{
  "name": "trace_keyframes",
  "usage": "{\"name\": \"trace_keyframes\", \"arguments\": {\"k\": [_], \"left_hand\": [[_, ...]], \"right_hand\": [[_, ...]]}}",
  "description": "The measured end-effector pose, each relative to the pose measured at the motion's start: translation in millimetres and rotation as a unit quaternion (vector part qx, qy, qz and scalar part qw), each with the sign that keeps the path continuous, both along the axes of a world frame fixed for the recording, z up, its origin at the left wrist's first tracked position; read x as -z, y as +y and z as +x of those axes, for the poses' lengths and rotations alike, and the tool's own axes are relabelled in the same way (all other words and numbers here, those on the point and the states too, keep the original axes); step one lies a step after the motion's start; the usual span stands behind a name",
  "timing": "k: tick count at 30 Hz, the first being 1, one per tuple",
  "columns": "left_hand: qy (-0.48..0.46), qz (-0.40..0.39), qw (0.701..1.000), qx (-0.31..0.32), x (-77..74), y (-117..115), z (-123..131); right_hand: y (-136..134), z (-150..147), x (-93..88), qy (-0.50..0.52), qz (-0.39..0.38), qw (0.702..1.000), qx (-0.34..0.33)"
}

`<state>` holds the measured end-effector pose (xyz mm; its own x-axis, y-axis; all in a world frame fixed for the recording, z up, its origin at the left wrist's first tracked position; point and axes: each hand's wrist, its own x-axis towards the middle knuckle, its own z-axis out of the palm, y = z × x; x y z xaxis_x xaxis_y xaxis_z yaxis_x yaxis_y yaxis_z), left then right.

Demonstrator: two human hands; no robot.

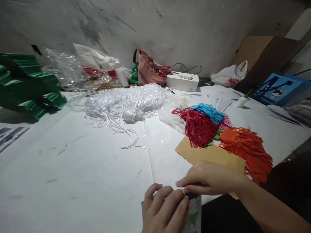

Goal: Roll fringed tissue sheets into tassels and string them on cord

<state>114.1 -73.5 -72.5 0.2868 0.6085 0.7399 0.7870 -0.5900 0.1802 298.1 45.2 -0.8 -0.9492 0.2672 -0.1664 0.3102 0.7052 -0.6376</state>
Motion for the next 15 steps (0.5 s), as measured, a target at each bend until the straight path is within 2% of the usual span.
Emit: {"name": "trace_keyframes", "arguments": {"k": [4,8,15], "left_hand": [[-0.030,-0.053,0.998,-0.005,-2.0,6,4],[0.003,-0.044,0.999,0.027,-1.3,11,-4],[0.015,-0.028,0.999,0.022,2.4,13,-10]], "right_hand": [[3,2,1.3,0.004,-0.007,1.000,0.006],[-1,8,6.2,0.008,-0.014,1.000,0.021],[-2,36,24.6,0.068,-0.143,0.984,0.078]]}}
